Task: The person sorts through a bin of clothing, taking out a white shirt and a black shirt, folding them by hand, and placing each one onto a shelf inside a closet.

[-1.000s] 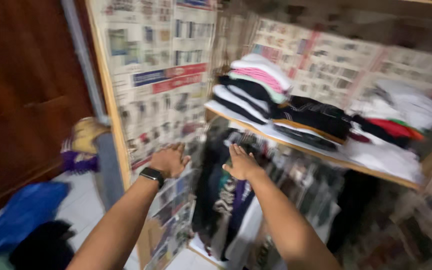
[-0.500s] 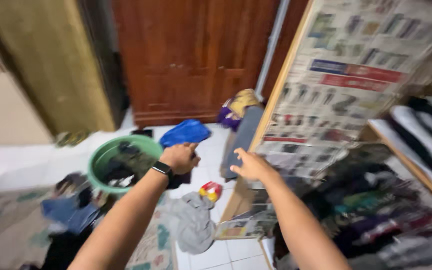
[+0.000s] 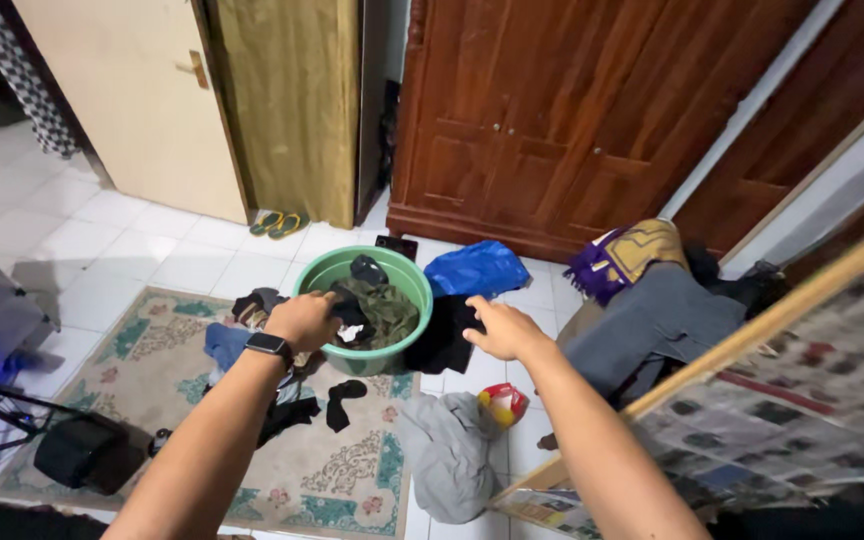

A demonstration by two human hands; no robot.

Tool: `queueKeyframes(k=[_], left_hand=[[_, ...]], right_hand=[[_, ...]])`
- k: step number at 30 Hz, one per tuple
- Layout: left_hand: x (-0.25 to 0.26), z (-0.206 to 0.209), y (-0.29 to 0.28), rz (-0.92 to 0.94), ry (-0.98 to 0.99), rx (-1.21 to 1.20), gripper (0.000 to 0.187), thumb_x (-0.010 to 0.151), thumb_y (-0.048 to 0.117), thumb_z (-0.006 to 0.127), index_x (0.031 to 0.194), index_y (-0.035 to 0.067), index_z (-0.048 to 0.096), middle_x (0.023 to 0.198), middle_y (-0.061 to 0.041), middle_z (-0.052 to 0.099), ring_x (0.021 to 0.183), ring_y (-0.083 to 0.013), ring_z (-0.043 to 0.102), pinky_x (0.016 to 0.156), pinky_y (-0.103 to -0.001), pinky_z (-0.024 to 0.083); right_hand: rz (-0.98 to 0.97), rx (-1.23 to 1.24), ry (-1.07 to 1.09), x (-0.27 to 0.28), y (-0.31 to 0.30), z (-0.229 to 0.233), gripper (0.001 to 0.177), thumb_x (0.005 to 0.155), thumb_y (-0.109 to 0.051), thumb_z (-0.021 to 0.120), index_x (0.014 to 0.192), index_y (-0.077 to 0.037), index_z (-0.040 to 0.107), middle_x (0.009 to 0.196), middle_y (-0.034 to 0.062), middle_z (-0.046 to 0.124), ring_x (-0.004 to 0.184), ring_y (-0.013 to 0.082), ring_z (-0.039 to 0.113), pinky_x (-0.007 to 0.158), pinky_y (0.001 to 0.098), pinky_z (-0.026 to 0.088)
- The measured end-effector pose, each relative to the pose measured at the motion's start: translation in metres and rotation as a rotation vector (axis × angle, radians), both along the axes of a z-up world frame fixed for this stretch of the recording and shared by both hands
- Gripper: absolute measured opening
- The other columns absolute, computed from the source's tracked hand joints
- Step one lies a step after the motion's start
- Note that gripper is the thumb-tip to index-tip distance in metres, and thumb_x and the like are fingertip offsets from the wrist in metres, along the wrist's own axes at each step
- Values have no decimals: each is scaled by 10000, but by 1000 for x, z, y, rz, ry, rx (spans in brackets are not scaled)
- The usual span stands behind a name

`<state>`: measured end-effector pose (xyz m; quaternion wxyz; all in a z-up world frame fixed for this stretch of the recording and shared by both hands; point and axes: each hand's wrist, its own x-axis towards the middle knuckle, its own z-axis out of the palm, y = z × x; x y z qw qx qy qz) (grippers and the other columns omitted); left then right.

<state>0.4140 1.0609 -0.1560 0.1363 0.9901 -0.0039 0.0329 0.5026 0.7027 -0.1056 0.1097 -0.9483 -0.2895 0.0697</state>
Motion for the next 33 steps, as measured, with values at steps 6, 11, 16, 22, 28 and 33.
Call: queueKeyframes(k=[6,11,16,22,28,33], left_hand=[[51,-11,37,2,37,-49,515,868,371,678,1328,155,591,1155,-171,696,1080,-389,671,896,-508,558],[85,-12,64,-46,-58,-69,483,856,353,693,1276,125,628,1150,-172,707,1042,-402,679,858,-523,559],[121,-12,85,-50,0,-20,491,869,336,673,1301,111,612,1111,-182,725,1033,-394,692,885,-506,563],[154,-10,106,-33,28,-48,471,870,312,661,1316,168,612,1114,-183,718,1039,-388,686,877,-508,557],[218,3,143,42,69,-37,447,867,322,679,1284,164,646,1145,-153,720,1071,-357,691,906,-487,559],[282,2,177,56,-6,-36,492,854,322,690,1312,151,630,1215,-164,690,1112,-368,657,922,-496,537]], right_hand=[[11,-11,-4,64,41,-14,600,906,-375,692,1417,-143,481,1258,138,692,1162,366,646,967,473,525],[2,-20,29,95,66,-20,602,905,-383,687,1415,-140,479,1266,145,684,1170,370,640,974,471,520],[7,-4,31,133,85,-25,604,907,-384,685,1416,-137,474,1268,148,679,1190,362,628,981,469,512],[44,24,68,202,114,-52,590,913,-377,685,1410,-125,491,1274,161,683,1187,378,636,983,469,508],[121,116,65,302,155,-75,559,905,-344,697,1380,-105,527,1247,181,700,1184,390,638,991,455,508],[120,141,70,390,202,-81,610,901,-351,707,1415,-99,496,1228,188,706,1162,389,653,988,451,514]])
